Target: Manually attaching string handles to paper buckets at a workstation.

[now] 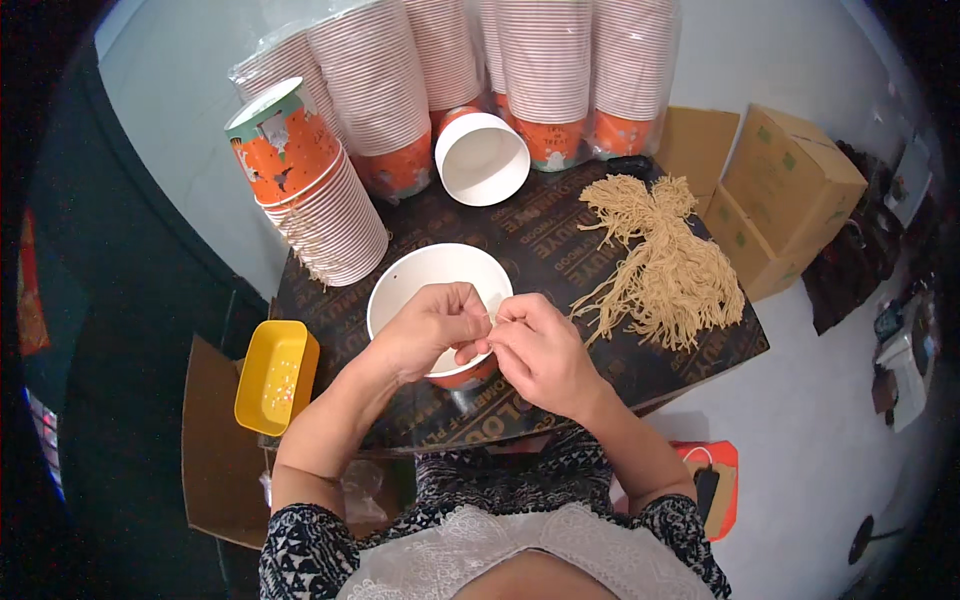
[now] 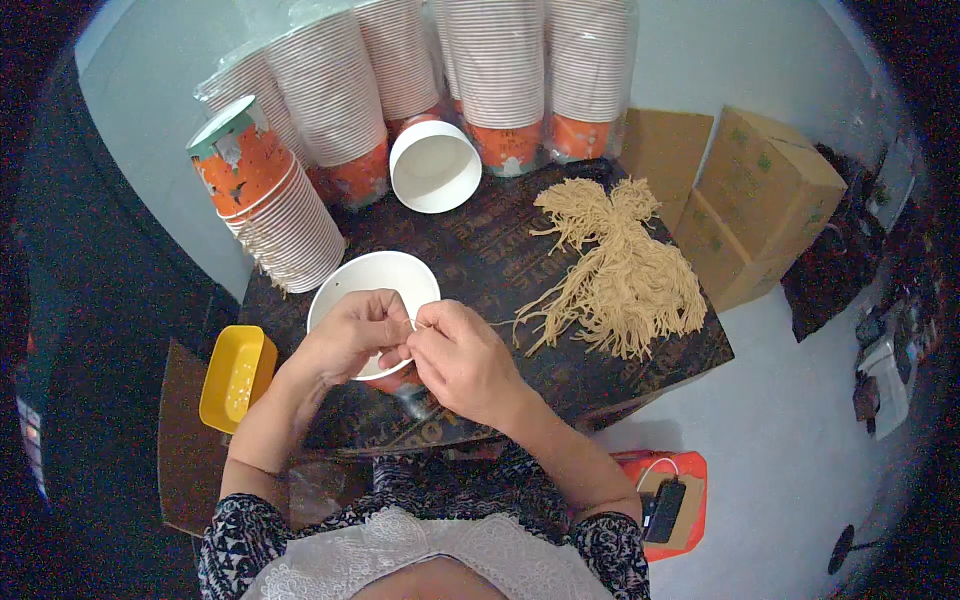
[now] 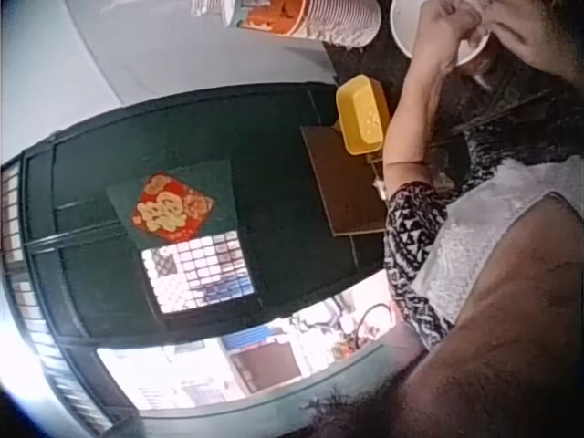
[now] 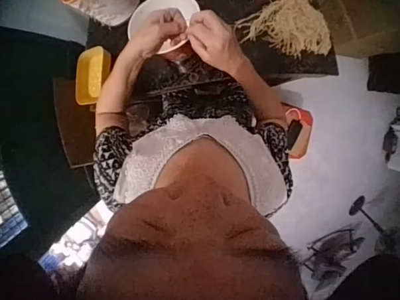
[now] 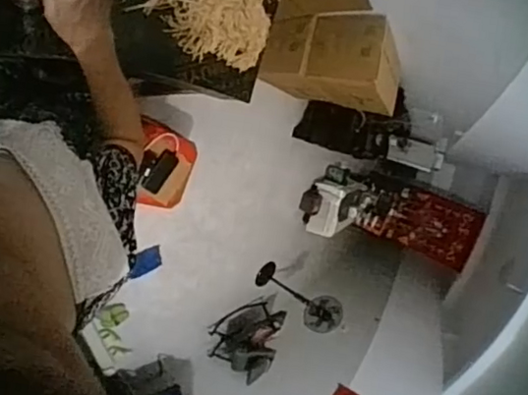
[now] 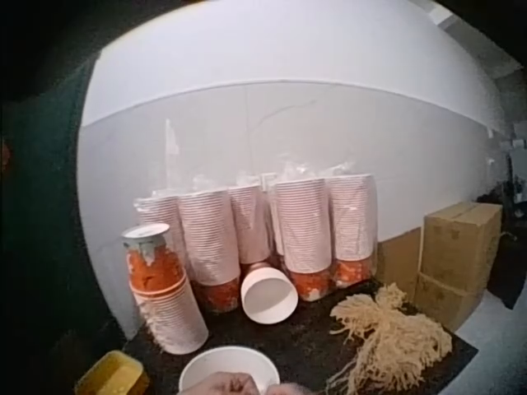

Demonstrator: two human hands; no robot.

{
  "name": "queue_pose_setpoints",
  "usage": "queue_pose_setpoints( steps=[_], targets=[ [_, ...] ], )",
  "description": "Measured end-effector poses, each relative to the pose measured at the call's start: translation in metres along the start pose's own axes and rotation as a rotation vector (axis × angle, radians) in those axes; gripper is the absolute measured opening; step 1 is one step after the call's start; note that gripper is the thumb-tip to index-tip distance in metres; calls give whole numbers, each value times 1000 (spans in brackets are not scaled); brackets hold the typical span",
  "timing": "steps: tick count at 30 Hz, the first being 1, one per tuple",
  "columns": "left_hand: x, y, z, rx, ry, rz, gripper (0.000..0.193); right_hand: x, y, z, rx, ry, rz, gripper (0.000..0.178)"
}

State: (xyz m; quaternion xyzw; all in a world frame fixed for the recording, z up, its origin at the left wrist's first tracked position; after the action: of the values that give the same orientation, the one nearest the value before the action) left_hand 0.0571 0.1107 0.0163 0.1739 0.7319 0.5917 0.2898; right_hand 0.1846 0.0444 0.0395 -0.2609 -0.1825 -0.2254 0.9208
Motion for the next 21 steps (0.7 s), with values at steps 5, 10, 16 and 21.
queue_pose_setpoints(
  steps=[5, 10, 16, 21],
  targets=[
    [-3, 3, -1, -27, -1, 125, 9, 5, -2, -3, 76, 21, 8, 16],
    [-7, 5, -3, -50, -17, 279, 12, 4, 18, -4, -36, 69, -3, 12],
    [-29, 21, -17, -335, 169, 749, 13, -1, 22, -3, -84, -22, 77, 7],
    [-45, 30, -32, -778, 236, 1232, 19, -5, 25, -3, -151, -35, 153, 19]
  ],
)
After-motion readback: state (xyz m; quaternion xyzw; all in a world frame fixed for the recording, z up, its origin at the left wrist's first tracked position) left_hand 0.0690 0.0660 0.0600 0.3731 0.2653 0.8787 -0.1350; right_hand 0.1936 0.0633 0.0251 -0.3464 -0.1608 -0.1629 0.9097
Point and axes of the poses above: each hand's wrist, its own z-axis towards the middle knuckle, its own x-axis out of the back of the hand, y = z × x, the point moved 7 cm from there along z, towards the middle knuckle, and after that the axes turned 6 degrees about -z, right-handed, at the moved point
